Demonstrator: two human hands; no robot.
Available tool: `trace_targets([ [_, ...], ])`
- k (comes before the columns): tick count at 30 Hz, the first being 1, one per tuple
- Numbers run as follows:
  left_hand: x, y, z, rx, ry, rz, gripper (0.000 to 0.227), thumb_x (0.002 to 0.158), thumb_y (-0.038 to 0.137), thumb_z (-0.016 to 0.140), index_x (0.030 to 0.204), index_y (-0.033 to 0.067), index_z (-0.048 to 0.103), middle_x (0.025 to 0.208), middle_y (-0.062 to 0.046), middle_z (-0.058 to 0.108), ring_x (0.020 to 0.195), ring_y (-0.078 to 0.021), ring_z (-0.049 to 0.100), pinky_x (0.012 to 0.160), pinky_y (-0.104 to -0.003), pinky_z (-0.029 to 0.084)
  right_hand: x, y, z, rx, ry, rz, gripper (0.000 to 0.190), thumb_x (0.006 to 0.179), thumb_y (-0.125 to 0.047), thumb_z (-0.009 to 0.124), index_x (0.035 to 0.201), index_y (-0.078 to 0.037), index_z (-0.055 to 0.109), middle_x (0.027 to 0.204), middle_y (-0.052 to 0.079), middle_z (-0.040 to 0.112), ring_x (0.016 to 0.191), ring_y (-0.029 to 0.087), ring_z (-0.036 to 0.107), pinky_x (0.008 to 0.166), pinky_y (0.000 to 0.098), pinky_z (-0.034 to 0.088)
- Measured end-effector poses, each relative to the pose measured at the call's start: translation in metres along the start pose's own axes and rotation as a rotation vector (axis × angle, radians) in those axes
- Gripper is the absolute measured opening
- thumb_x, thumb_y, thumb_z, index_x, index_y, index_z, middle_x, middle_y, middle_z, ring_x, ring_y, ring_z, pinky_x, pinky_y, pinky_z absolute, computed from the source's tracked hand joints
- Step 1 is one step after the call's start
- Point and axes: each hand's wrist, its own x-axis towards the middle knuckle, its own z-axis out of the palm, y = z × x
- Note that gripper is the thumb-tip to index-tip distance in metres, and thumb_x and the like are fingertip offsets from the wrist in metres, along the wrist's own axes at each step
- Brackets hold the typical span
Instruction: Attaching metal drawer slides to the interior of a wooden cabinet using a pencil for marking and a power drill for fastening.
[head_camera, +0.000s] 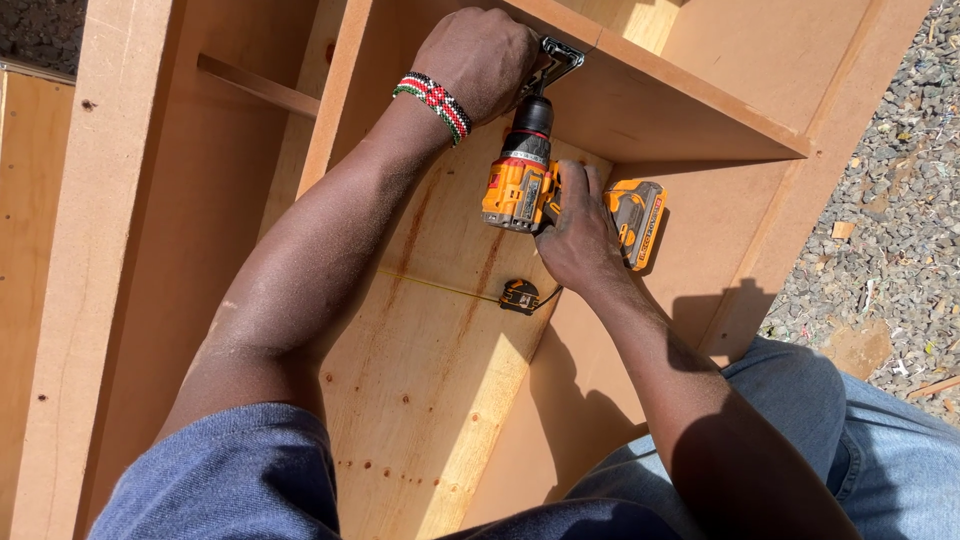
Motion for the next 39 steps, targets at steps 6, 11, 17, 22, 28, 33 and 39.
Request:
trace_targets([
  [6, -0.001, -0.001, -0.001, -0.024, 0.055, 0.021, 0.054, 0.126, 0.045, 0.074, 0.080, 0.0177, 0.082, 0.075, -0.016, 0.081, 0.063, -0.0482, 0.077, 0.051, -0.058, 0.059, -0.002, -0.002, 0.003, 0.010, 0.062, 0.015, 0.055, 0.086, -0.008, 0.071, 0.140, -0.016, 0.058, 0.132, 0.015, 0.055, 0.109, 0.044, 0.067, 0.089, 0.0580, 0.052],
  [11, -0.002, 0.000, -0.005, -0.057, 0.045, 0.006, 0.049, 0.122, 0.040, 0.073, 0.080, 0.0154, 0.082, 0.076, -0.017, 0.081, 0.064, -0.0488, 0.075, 0.051, -0.059, 0.057, 0.001, 0.001, 0.001, 0.035, 0.091, 0.051, 0.051, 0.084, -0.013, 0.077, 0.133, -0.017, 0.062, 0.130, 0.012, 0.059, 0.111, 0.036, 0.066, 0.091, 0.0508, 0.051],
  [17, -0.005, 0.001, -0.005, -0.041, 0.028, 0.005, 0.023, 0.103, 0.026, 0.082, 0.081, 0.0193, 0.082, 0.071, -0.012, 0.076, 0.063, -0.0428, 0.076, 0.049, -0.053, 0.060, 0.003, 0.003, -0.004, 0.060, 0.105, 0.045, 0.048, 0.083, -0.019, 0.085, 0.129, -0.019, 0.070, 0.129, 0.009, 0.063, 0.112, 0.032, 0.068, 0.095, 0.0439, 0.051],
  [22, -0.006, 0.000, -0.007, -0.055, 0.041, 0.026, 0.016, 0.097, 0.024, 0.086, 0.083, 0.0212, 0.079, 0.068, -0.011, 0.072, 0.056, -0.0435, 0.069, 0.047, -0.053, 0.054, 0.004, -0.001, -0.006, 0.077, 0.108, 0.076, 0.042, 0.085, -0.024, 0.089, 0.124, -0.021, 0.076, 0.122, 0.009, 0.065, 0.107, 0.030, 0.069, 0.092, 0.0419, 0.051],
  [28, -0.003, 0.000, -0.007, -0.081, 0.018, -0.044, 0.043, 0.119, 0.042, 0.082, 0.086, 0.0149, 0.084, 0.074, -0.017, 0.079, 0.064, -0.0516, 0.075, 0.054, -0.060, 0.057, 0.006, 0.000, -0.008, 0.079, 0.114, 0.072, 0.042, 0.083, -0.021, 0.090, 0.123, -0.021, 0.077, 0.123, 0.008, 0.066, 0.108, 0.030, 0.070, 0.090, 0.0421, 0.052],
  [33, -0.004, 0.000, -0.006, -0.005, 0.036, 0.008, 0.039, 0.115, 0.035, 0.081, 0.080, 0.0178, 0.079, 0.073, -0.012, 0.079, 0.060, -0.0440, 0.076, 0.045, -0.055, 0.058, 0.007, 0.010, -0.006, 0.034, 0.153, 0.029, 0.041, 0.081, -0.015, 0.090, 0.119, -0.020, 0.075, 0.120, 0.005, 0.066, 0.103, 0.030, 0.070, 0.083, 0.0456, 0.050],
  [39, -0.006, 0.003, -0.012, -0.023, 0.023, 0.005, 0.016, 0.100, 0.027, 0.086, 0.087, 0.0185, 0.085, 0.071, -0.012, 0.076, 0.061, -0.0430, 0.074, 0.047, -0.053, 0.059, 0.010, 0.007, -0.005, 0.015, 0.144, 0.042, 0.038, 0.080, -0.019, 0.088, 0.116, -0.020, 0.075, 0.120, 0.006, 0.068, 0.103, 0.032, 0.070, 0.083, 0.0463, 0.050],
])
